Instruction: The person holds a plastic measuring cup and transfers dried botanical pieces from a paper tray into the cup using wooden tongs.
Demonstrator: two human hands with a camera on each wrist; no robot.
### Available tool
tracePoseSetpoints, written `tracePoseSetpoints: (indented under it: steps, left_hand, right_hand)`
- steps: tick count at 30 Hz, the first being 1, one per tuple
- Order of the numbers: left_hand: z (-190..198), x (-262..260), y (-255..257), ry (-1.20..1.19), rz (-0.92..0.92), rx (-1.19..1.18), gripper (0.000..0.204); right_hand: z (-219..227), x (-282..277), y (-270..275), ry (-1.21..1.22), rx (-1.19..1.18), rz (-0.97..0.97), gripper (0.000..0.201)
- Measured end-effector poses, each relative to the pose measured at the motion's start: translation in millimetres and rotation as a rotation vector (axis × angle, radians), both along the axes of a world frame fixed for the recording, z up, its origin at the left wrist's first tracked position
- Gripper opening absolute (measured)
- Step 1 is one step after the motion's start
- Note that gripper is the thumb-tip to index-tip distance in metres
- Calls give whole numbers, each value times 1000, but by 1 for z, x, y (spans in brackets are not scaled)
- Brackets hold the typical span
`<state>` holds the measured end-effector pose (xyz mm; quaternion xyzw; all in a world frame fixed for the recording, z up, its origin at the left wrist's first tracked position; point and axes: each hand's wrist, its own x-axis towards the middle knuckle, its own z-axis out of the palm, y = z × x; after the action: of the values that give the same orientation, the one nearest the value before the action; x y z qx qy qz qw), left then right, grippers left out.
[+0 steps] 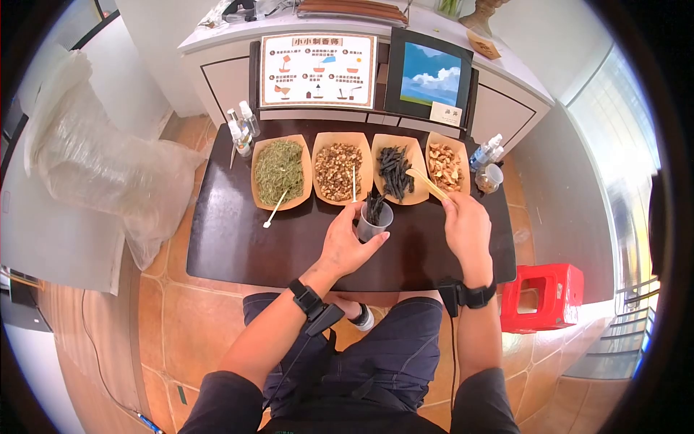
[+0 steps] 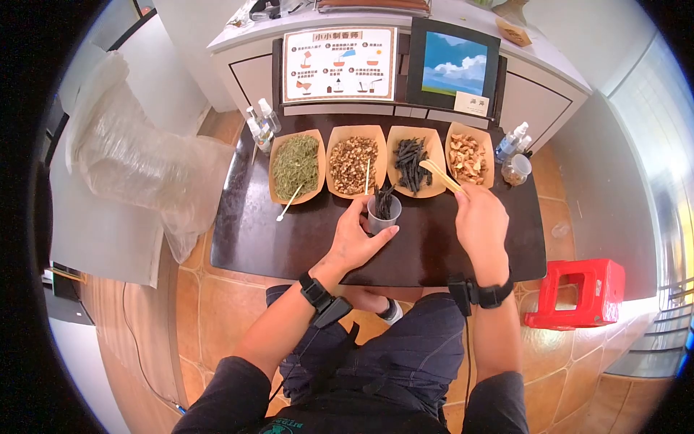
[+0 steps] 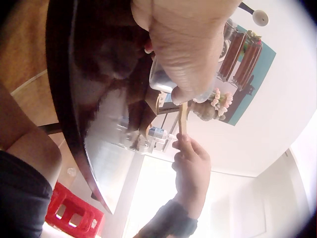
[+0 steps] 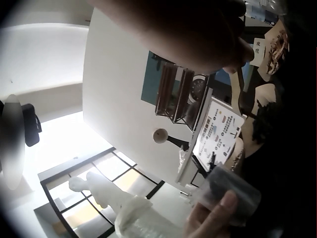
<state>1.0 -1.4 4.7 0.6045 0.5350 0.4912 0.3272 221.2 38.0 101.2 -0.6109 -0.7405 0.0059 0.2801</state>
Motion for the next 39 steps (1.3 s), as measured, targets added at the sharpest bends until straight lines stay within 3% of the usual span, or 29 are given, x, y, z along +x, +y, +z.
tracePoseSetpoints:
  steps: [7, 11, 14, 16, 21, 29, 31, 37, 39]
  left_hand:
    - [2, 0, 0, -2, 13, 34, 61]
    - [1, 1, 0, -31, 9, 64, 62]
    - [2, 0, -1, -13, 13, 45, 62]
    - [0, 0, 0, -29, 4, 46, 61]
    - [1, 0, -1, 3, 16, 35, 60]
    - [5, -1, -3, 2, 13, 27, 60]
    - [3, -2, -2, -10, -22, -86, 64]
    - [8, -1, -3, 26, 9, 14, 63]
    - [6, 0, -2, 23, 12, 19, 64]
  right_hand:
    - [35, 1, -41, 359, -206, 82, 17]
    - [31, -4, -53, 267, -148, 241, 16]
    - [25, -6, -54, 260, -269, 217, 17]
    - [22, -4, -48, 284, -260, 212, 17]
    - [-5, 10, -9, 158, -222, -59, 23]
    - [-28, 2, 45, 80, -216, -119, 26]
    - [-32, -1, 56, 78, -225, -118, 26]
    - [-53, -1, 74, 140, -305, -73, 24]
    - [-54, -1, 71, 114, -229, -102, 23]
